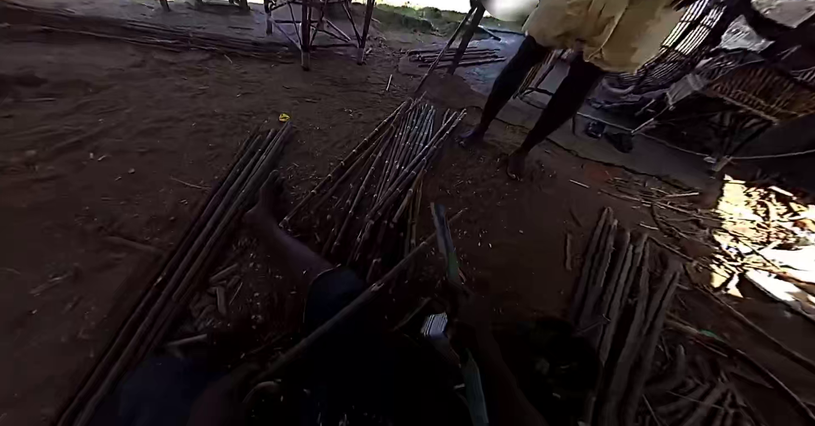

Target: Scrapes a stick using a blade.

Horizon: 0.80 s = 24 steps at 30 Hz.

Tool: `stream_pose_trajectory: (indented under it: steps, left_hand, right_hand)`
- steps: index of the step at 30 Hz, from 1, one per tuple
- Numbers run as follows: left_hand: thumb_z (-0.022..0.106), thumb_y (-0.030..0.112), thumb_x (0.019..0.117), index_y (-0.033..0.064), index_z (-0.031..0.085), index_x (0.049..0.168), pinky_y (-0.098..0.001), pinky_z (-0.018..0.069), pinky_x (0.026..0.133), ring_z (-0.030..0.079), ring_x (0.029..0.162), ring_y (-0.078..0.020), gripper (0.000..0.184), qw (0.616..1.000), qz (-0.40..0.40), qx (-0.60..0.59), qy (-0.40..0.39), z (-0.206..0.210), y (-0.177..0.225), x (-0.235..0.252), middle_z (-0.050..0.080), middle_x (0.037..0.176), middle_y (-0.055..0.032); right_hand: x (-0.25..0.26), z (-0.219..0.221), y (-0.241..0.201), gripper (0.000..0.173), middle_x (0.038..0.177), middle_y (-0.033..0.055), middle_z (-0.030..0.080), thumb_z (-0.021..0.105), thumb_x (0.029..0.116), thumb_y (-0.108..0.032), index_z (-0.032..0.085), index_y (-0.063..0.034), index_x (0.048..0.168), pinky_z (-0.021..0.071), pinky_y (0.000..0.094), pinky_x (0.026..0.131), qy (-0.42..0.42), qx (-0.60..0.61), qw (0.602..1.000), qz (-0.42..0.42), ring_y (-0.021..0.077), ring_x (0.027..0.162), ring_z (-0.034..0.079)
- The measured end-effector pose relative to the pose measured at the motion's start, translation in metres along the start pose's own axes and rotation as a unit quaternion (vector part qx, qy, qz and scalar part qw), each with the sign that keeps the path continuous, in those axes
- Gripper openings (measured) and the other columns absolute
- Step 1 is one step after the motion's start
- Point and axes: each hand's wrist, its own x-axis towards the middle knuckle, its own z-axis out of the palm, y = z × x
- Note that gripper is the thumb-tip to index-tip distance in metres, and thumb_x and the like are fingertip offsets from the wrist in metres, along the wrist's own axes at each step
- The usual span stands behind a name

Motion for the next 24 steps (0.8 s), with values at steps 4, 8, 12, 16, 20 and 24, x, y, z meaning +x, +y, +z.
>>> stream_pose_trajectory:
  steps: [4, 8, 12, 16, 20, 24]
  left_hand:
    - [0.062, 0.058, 0.0957, 0.0072, 0.074, 0.111, -0.0653, 0.0537, 0.084, 0.071, 0.09, -0.0378, 0.055, 1.0, -0.017, -0.009, -0.009, -0.002, 0.002, 0.004, 0.073, 0.096, -0.0179]
    - [0.061, 0.06, 0.0953, 0.008, 0.075, 0.107, -0.065, 0.054, 0.079, 0.071, 0.085, -0.0366, 0.055, 1.0, -0.013, -0.013, 0.008, -0.001, -0.002, 0.005, 0.073, 0.092, -0.0162]
    - [0.058, 0.06, 0.0965, 0.0081, 0.075, 0.105, -0.0629, 0.0537, 0.077, 0.07, 0.08, -0.0338, 0.056, 1.0, -0.008, -0.019, -0.005, 0.001, -0.008, 0.008, 0.072, 0.086, -0.0136]
    - [0.057, 0.058, 0.0982, 0.0077, 0.075, 0.107, -0.0631, 0.0537, 0.078, 0.071, 0.082, -0.0337, 0.054, 0.999, -0.009, -0.022, -0.031, -0.007, -0.011, 0.009, 0.073, 0.087, -0.014]
    - [0.056, 0.057, 0.0989, 0.0045, 0.075, 0.106, -0.0648, 0.0527, 0.08, 0.071, 0.085, -0.0376, 0.056, 0.999, -0.008, -0.027, -0.025, -0.004, 0.0, 0.008, 0.073, 0.089, -0.0176]
    - [0.051, 0.058, 0.1017, 0.0035, 0.074, 0.107, -0.0656, 0.0521, 0.083, 0.071, 0.089, -0.0379, 0.059, 0.999, -0.004, -0.018, -0.049, -0.009, -0.006, 0.019, 0.073, 0.092, -0.0184]
  right_hand:
    - [-0.052, 0.039, 0.022, 0.059, 0.089, 0.0169, 0.069, 0.041, 0.1073, -0.053, 0.068, -0.001, 0.112, 0.056, 0.0541, 0.08, -0.16, -0.224, 0.961, -0.032, 0.0319, 0.082, 0.068]
    - [-0.069, 0.051, 0.021, 0.057, 0.082, 0.0131, 0.067, 0.045, 0.1035, -0.058, 0.069, -0.0067, 0.101, 0.0554, 0.0552, 0.074, -0.164, -0.265, 0.946, -0.085, 0.0307, 0.079, 0.068]
    - [-0.055, 0.053, 0.022, 0.054, 0.084, 0.0143, 0.069, 0.044, 0.1065, -0.053, 0.069, -0.0043, 0.108, 0.0566, 0.0528, 0.075, -0.095, -0.219, 0.971, -0.028, 0.0306, 0.078, 0.069]
    - [-0.046, 0.034, 0.025, 0.055, 0.078, 0.0095, 0.065, 0.046, 0.1039, -0.058, 0.069, -0.0077, 0.1, 0.0548, 0.0505, 0.071, -0.136, -0.221, 0.965, -0.036, 0.0262, 0.072, 0.065]
    - [-0.06, 0.036, 0.021, 0.057, 0.082, 0.0147, 0.068, 0.043, 0.1069, -0.053, 0.069, -0.0019, 0.108, 0.0568, 0.0526, 0.073, -0.15, -0.215, 0.965, -0.02, 0.0307, 0.075, 0.068]
    - [-0.078, 0.05, 0.017, 0.056, 0.083, 0.0156, 0.068, 0.048, 0.1037, -0.056, 0.07, -0.0044, 0.102, 0.0552, 0.057, 0.076, -0.194, -0.249, 0.946, -0.069, 0.0328, 0.081, 0.069]
